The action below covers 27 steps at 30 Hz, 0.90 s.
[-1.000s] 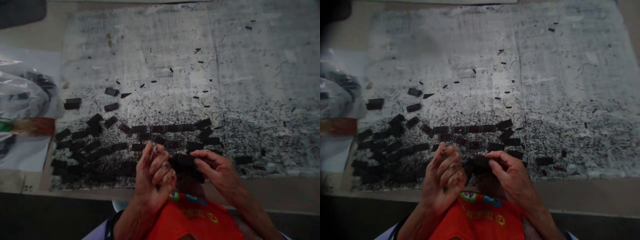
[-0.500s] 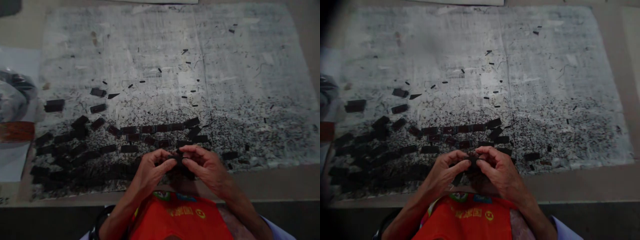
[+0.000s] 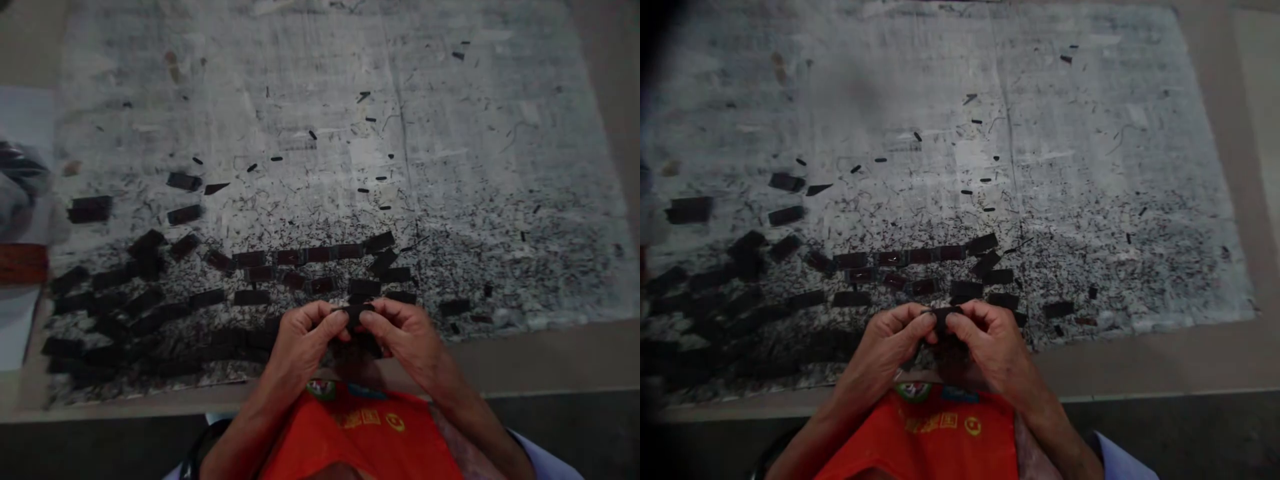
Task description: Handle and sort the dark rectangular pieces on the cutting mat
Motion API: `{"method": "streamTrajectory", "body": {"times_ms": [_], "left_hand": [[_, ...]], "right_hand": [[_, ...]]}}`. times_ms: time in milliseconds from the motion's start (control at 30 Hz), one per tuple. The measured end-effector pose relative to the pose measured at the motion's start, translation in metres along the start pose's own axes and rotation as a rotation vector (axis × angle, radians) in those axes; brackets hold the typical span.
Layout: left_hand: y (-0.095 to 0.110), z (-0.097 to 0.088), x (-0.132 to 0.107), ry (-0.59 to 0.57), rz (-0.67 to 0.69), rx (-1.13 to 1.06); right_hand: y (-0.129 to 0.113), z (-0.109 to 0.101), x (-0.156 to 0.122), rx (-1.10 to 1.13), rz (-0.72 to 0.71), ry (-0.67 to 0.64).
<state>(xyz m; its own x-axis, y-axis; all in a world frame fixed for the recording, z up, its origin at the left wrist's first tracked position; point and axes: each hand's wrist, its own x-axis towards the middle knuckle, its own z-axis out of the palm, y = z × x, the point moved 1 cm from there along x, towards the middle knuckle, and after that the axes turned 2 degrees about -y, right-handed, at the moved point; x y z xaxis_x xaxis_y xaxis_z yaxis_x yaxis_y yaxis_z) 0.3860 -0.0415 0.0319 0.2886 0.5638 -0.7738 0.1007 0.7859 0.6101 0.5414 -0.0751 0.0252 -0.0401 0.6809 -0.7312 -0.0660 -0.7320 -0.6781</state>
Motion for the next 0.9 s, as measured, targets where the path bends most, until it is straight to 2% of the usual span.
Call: {"method": "streamTrajectory", "body": {"times_ms": [267, 500, 667, 900], "left_hand": [[-0.0043, -0.0004, 0.0009, -0.002, 0.078, 0.044], [-0.0056, 0.0051, 0.0019, 0.002, 0.068, -0.117], [-0.006, 0.0081, 0.0016, 0.068, 0.114, -0.012], [-0.005, 0.0028, 0.0007, 0.032, 0.141, 0.064]], "right_hand": [[-0.0041, 0.005, 0.0039, 0.04, 0.039, 0.031], [-0.0007, 0.0039, 0.0049, 0.08, 0.06, -0.002], [-0.0001, 0.0037, 0.0037, 0.076, 0.056, 0.007], [0.001, 0.0025, 0.0029, 0.074, 0.063, -0.011]]}}
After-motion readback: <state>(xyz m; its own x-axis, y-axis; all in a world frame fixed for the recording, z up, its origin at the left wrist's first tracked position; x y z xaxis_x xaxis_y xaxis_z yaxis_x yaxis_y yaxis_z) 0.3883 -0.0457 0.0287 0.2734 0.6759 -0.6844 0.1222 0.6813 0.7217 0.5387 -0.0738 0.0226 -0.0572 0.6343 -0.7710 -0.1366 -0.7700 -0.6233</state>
